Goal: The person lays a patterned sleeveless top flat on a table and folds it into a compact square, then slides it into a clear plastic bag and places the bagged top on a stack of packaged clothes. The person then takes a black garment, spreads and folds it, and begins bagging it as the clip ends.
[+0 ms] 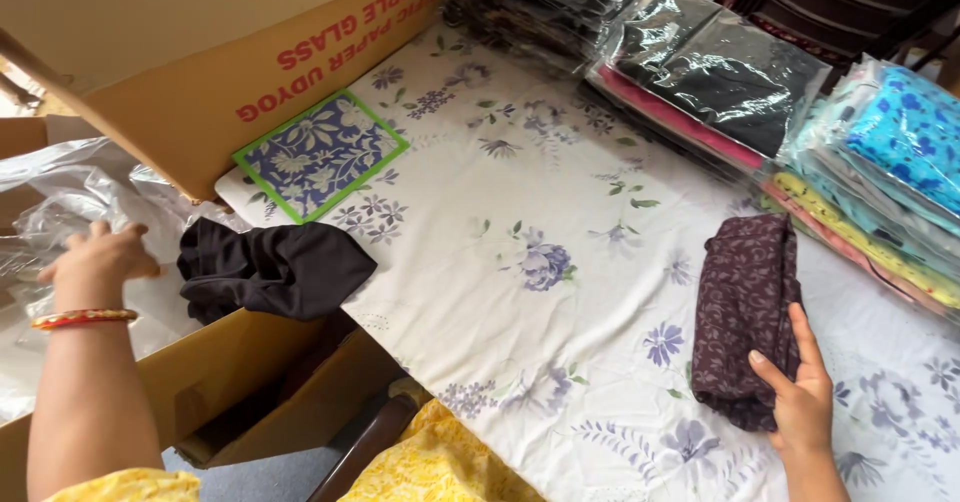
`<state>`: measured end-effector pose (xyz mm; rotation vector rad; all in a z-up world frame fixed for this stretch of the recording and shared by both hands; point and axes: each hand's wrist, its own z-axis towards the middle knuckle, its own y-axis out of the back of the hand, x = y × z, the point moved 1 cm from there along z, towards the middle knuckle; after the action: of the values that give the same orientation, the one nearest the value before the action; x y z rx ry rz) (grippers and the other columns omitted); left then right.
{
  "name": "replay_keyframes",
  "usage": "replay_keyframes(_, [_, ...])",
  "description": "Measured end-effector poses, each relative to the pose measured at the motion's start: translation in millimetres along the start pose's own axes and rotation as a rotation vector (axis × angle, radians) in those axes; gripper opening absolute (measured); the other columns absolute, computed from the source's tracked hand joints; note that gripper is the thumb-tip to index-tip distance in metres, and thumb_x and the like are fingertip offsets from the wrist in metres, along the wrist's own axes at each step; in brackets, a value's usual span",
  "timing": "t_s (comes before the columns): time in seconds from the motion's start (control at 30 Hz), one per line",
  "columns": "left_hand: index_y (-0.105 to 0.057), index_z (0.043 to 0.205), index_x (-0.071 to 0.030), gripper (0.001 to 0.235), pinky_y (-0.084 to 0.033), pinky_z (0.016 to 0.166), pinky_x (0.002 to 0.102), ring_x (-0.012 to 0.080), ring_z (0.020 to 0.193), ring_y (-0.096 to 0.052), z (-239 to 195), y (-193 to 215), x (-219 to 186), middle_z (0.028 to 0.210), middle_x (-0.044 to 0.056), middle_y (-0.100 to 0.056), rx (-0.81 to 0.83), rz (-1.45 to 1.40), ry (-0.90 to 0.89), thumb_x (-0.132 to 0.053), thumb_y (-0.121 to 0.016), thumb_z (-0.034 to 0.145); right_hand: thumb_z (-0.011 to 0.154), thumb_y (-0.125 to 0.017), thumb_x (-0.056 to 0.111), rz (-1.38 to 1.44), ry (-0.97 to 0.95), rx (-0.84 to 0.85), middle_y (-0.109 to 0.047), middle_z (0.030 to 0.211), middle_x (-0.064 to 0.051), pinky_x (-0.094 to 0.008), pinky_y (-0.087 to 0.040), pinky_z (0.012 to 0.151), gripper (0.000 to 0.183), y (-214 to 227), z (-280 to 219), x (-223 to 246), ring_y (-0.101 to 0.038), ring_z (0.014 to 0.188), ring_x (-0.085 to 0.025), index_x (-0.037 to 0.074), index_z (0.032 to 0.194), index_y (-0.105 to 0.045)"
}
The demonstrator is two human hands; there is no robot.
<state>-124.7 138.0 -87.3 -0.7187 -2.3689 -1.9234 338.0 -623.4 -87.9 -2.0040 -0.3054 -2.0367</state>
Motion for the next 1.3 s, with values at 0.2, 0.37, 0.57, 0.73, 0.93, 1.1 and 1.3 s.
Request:
replay_keyframes(0.2, [-0.046,0.15,-0.04,0.081,-0.052,0.108,0.054,0.0329,0.134,-0.06,9.3,-68.5,18.9,0.149,0.008,-0.058,0.507,-0.312,-0.02,-0.036,-0.084,0.079,0.083,-0.061,-0.012,-0.013,0.019,0.003,-0.048,0.161,-0.012,-0.032,-0.042,0.113,0.088,1.4,-0.7,-0.1,-0.052,0.137,-0.018,0.005,0.165,-0.037])
replay_keyframes(0.37, [-0.052,0.148,-0.031,0.063,-0.052,0.096,0.052,0.0354,0.129,-0.057,35.6,-90.5,-17.3,0.141,0.013,-0.06,-0.169,-0.162,-0.141,-0.014,-0.068,0.09,0.084,-0.062,-0.012,-0.067,0.005,-0.021,-0.048,0.162,-0.012,-0.032,-0.042,0.114,0.086,-1.8,-4.2,5.8,-0.051,0.139,-0.017,0.006,0.165,-0.038])
replay_keyframes(0.57, [-0.051,0.14,0.0,0.055,-0.052,0.092,0.053,0.0495,0.114,-0.061,84.7,-125.7,-54.0,0.133,0.029,-0.06,-0.385,-0.661,-0.251,-0.012,-0.062,0.088,0.084,-0.062,-0.013,-0.156,0.03,-0.032,-0.047,0.163,-0.014,-0.031,-0.042,0.115,0.088,-2.1,-5.8,7.2,-0.051,0.14,-0.018,0.006,0.167,-0.039])
replay_keyframes(0.73, [-0.074,0.122,-0.019,0.036,-0.057,0.089,0.048,0.0344,0.106,-0.076,95.9,-110.4,-41.4,0.117,0.012,-0.078,0.466,-0.438,-0.131,-0.021,-0.065,0.087,0.086,-0.061,-0.013,-0.144,0.013,-0.052,-0.048,0.162,-0.014,-0.035,-0.046,0.112,0.089,-1.3,-8.8,6.1,-0.054,0.139,-0.02,0.006,0.17,-0.038])
replay_keyframes(0.93, [-0.076,0.115,-0.025,0.031,-0.043,0.104,0.063,0.0403,0.144,-0.037,85.8,-49.4,16.8,0.152,0.017,-0.049,-0.441,-0.651,0.45,-0.028,-0.08,0.085,0.089,-0.058,-0.017,-0.011,0.05,-0.008,-0.051,0.157,-0.017,-0.039,-0.05,0.112,0.082,28.3,0.9,-24.2,-0.058,0.137,-0.024,0.004,0.165,-0.036])
replay_keyframes(1.1, [-0.075,0.109,-0.038,0.037,-0.018,0.113,0.072,0.0372,0.153,-0.006,95.6,-65.2,4.7,0.167,0.015,-0.016,-0.262,-0.762,0.29,-0.03,-0.083,0.075,0.089,-0.057,-0.021,0.001,0.091,-0.005,-0.051,0.155,-0.019,-0.042,-0.049,0.118,0.082,41.1,4.6,-40.9,-0.057,0.141,-0.026,0.002,0.164,-0.037])
replay_keyframes(1.3, [-0.078,0.109,-0.039,0.046,0.005,0.109,0.075,0.0364,0.152,-0.009,119.9,-88.0,-50.7,0.162,0.004,-0.032,-0.221,-0.436,-0.103,-0.023,-0.083,0.066,0.089,-0.061,-0.02,0.128,0.126,-0.002,-0.051,0.156,-0.018,-0.041,-0.049,0.118,0.081,29.4,-0.5,-33.5,-0.058,0.145,-0.026,0.001,0.163,-0.037])
